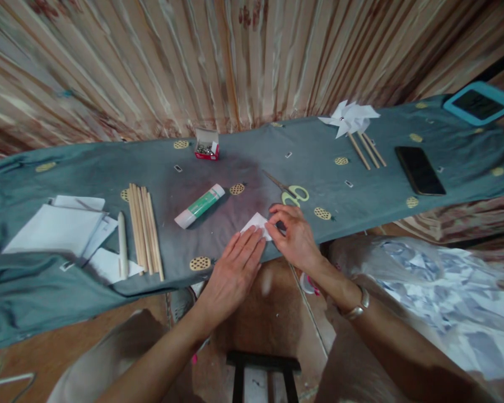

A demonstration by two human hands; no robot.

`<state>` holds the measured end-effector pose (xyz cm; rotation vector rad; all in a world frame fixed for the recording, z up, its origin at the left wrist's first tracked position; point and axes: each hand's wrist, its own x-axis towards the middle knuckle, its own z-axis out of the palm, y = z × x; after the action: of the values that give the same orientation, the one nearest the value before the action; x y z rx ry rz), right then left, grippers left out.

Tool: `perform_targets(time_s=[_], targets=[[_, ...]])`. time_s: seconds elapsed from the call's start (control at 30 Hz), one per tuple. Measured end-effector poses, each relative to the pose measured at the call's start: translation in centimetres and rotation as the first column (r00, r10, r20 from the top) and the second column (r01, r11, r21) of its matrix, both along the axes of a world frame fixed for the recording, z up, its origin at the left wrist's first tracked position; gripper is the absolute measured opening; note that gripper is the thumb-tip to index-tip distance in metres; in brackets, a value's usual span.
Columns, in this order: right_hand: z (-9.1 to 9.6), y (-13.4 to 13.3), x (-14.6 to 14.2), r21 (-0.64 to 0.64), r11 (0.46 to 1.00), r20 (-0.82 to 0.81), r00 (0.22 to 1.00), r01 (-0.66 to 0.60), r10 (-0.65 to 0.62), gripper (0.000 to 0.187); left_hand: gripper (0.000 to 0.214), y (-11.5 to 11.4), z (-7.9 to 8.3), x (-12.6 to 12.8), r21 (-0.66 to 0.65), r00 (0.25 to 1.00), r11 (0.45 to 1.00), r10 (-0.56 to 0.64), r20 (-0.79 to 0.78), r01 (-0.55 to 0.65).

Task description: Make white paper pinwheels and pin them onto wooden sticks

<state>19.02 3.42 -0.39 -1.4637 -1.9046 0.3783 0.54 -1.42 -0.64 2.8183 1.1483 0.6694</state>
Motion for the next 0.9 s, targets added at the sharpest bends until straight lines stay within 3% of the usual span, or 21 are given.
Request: perform_targets(time_s=[0.47,0.8,0.9], targets=[[-0.03,0.20,-0.38,0.015,0.999,0.018,0.999,0.045,-0.045,0.011,0.048,0.03,-0.52,0.07,-0.072,0.999,0.997,0.014,-0.051,-0.018],[-0.19,0.16,-0.29,0.012,0.999,0.040,0.998,0.046,-0.047,0.001,0.048,0.02,-0.49,0.04,-0.087,0.998,0.996,0.015,-0.057,-0.019],[-0.24,-0.33,-0.43,0.022,0.999,0.093,0.995,0.033,-0.034,0.012,0.048,0.01,-0.53,0.06,-0.096,0.999,0.995,0.015,-0.046,-0.020]])
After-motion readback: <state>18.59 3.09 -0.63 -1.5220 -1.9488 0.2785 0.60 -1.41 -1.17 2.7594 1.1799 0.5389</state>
